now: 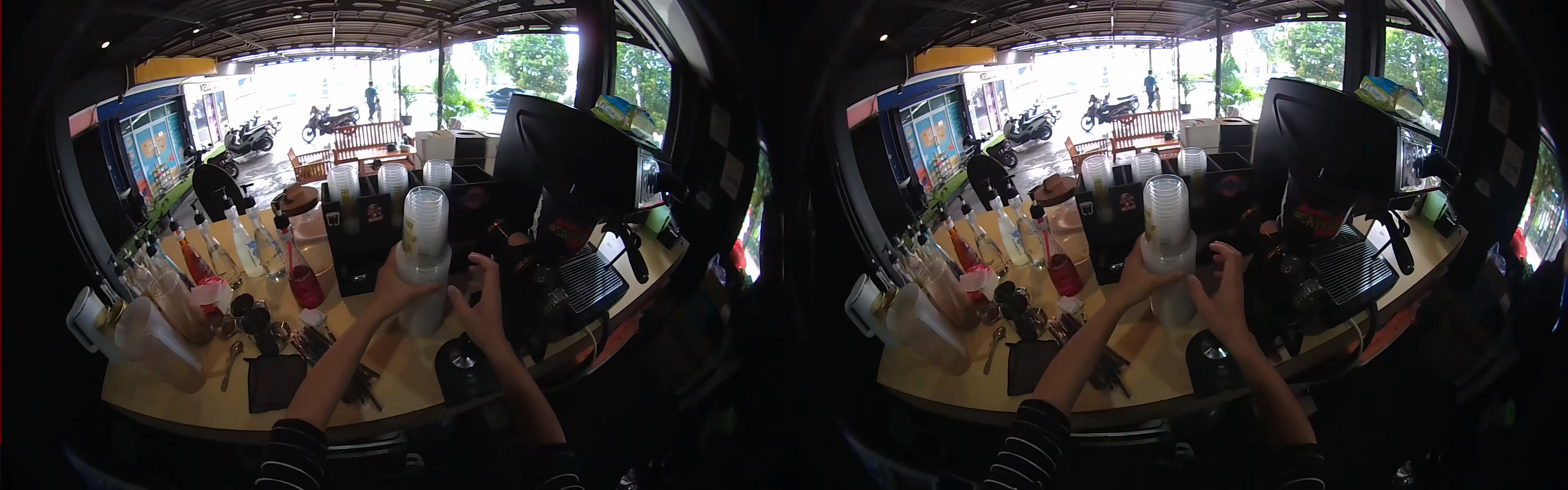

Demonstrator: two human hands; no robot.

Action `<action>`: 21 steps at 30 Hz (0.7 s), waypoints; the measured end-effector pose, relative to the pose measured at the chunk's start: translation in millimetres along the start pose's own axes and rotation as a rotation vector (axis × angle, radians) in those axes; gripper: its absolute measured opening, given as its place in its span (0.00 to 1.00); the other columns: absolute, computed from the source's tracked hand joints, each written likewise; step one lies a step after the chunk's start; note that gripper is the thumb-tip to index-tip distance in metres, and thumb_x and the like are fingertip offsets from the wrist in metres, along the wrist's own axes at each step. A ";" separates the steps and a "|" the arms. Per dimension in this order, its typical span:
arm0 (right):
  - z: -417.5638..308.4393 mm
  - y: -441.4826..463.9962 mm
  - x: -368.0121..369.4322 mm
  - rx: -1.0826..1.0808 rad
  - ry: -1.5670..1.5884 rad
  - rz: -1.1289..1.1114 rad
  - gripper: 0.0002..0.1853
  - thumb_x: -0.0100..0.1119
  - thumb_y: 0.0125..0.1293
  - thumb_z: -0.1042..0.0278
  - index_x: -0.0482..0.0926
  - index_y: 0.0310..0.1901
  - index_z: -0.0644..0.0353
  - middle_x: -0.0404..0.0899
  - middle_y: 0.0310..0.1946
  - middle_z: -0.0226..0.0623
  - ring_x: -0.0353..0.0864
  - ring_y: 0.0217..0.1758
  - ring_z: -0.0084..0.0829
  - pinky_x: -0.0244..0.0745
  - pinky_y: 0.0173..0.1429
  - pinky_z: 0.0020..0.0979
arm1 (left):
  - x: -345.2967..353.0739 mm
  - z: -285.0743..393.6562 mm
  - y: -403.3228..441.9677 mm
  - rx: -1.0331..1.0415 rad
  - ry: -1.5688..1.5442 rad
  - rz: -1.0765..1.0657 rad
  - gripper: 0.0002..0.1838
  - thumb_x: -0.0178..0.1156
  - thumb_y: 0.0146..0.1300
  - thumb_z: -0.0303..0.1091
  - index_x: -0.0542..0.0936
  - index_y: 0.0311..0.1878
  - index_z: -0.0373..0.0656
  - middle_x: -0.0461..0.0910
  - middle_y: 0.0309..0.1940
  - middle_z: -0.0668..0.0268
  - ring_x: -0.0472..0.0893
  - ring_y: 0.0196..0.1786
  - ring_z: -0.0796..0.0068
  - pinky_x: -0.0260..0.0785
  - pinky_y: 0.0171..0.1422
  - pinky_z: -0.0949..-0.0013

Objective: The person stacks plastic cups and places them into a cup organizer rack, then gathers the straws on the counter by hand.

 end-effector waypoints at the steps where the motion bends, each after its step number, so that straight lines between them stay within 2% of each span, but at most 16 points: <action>1: 2.1 1.5 10.3 0.021 0.021 -0.043 0.33 0.65 0.50 0.70 0.60 0.58 0.59 0.62 0.57 0.40 0.66 0.56 0.35 0.64 0.55 0.35 | -11.8 1.6 -5.7 -0.006 0.009 0.012 0.47 0.76 0.36 0.38 0.61 0.61 0.40 0.73 0.52 0.57 0.74 0.56 0.65 0.68 0.59 0.63; 3: 0.2 8.7 38.9 0.025 0.099 -0.118 0.34 0.66 0.50 0.69 0.60 0.59 0.58 0.61 0.57 0.40 0.65 0.56 0.35 0.64 0.55 0.36 | -43.4 3.9 -18.3 -0.032 0.127 0.091 0.51 0.77 0.34 0.44 0.60 0.62 0.39 0.74 0.52 0.54 0.75 0.55 0.62 0.68 0.59 0.62; 4: -0.6 13.5 49.9 0.035 0.152 -0.172 0.35 0.67 0.50 0.68 0.60 0.59 0.58 0.61 0.58 0.39 0.65 0.56 0.35 0.65 0.55 0.36 | -54.6 4.0 -21.8 -0.036 0.139 0.108 0.51 0.77 0.34 0.44 0.60 0.62 0.39 0.74 0.52 0.54 0.75 0.55 0.62 0.68 0.59 0.62; 5: -2.2 18.5 59.9 0.042 0.167 -0.221 0.41 0.71 0.47 0.63 0.58 0.61 0.58 0.59 0.58 0.39 0.64 0.56 0.35 0.66 0.55 0.38 | -66.1 4.6 -25.9 -0.025 0.164 0.129 0.51 0.76 0.34 0.46 0.61 0.62 0.39 0.74 0.52 0.54 0.75 0.55 0.62 0.68 0.59 0.61; 8: -13.7 29.2 93.7 -0.002 0.183 -0.317 0.47 0.73 0.43 0.60 0.56 0.63 0.57 0.59 0.58 0.41 0.64 0.56 0.35 0.67 0.53 0.38 | -93.9 0.4 -40.8 -0.017 0.227 0.192 0.52 0.76 0.33 0.50 0.61 0.61 0.38 0.74 0.53 0.55 0.75 0.55 0.62 0.68 0.58 0.60; 9: -16.9 34.6 105.0 0.015 0.189 -0.383 0.53 0.76 0.39 0.58 0.51 0.65 0.59 0.58 0.59 0.46 0.64 0.58 0.37 0.67 0.55 0.41 | -101.3 -1.8 -44.3 -0.022 0.222 0.229 0.52 0.76 0.33 0.50 0.61 0.61 0.38 0.74 0.52 0.55 0.75 0.55 0.61 0.68 0.58 0.60; 13: -35.3 47.5 139.3 -0.074 0.234 -0.439 0.55 0.76 0.37 0.58 0.49 0.65 0.62 0.61 0.57 0.51 0.66 0.59 0.40 0.65 0.59 0.41 | -120.5 1.6 -56.2 -0.063 0.233 0.265 0.51 0.76 0.32 0.51 0.63 0.60 0.38 0.74 0.52 0.55 0.76 0.55 0.60 0.68 0.58 0.61; 15: -42.7 52.7 149.1 -0.001 0.339 -0.585 0.55 0.75 0.37 0.60 0.48 0.64 0.65 0.66 0.53 0.52 0.69 0.58 0.40 0.65 0.61 0.38 | -124.0 -2.9 -59.2 -0.072 0.239 0.276 0.51 0.76 0.32 0.50 0.63 0.60 0.38 0.74 0.52 0.55 0.76 0.55 0.60 0.68 0.58 0.61; 18: -45.5 54.1 155.1 -0.060 0.375 -0.561 0.52 0.74 0.37 0.62 0.50 0.62 0.66 0.70 0.50 0.50 0.73 0.55 0.39 0.67 0.59 0.36 | -125.7 -8.6 -61.8 -0.083 0.253 0.289 0.50 0.76 0.32 0.48 0.63 0.59 0.38 0.74 0.51 0.55 0.76 0.54 0.60 0.68 0.58 0.61; 21: -36.8 52.4 161.7 -0.066 0.407 -0.518 0.50 0.74 0.37 0.63 0.53 0.60 0.67 0.69 0.51 0.51 0.72 0.55 0.38 0.68 0.59 0.36 | -122.2 -3.0 -62.1 -0.103 0.272 0.297 0.49 0.76 0.33 0.47 0.63 0.59 0.38 0.74 0.51 0.55 0.76 0.54 0.60 0.68 0.57 0.61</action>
Point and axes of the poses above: each hand's wrist, its own y-axis towards the middle knuckle, its own x-axis out of the palm, z = x × y, the point moved 1 cm from there along y, towards the middle knuckle
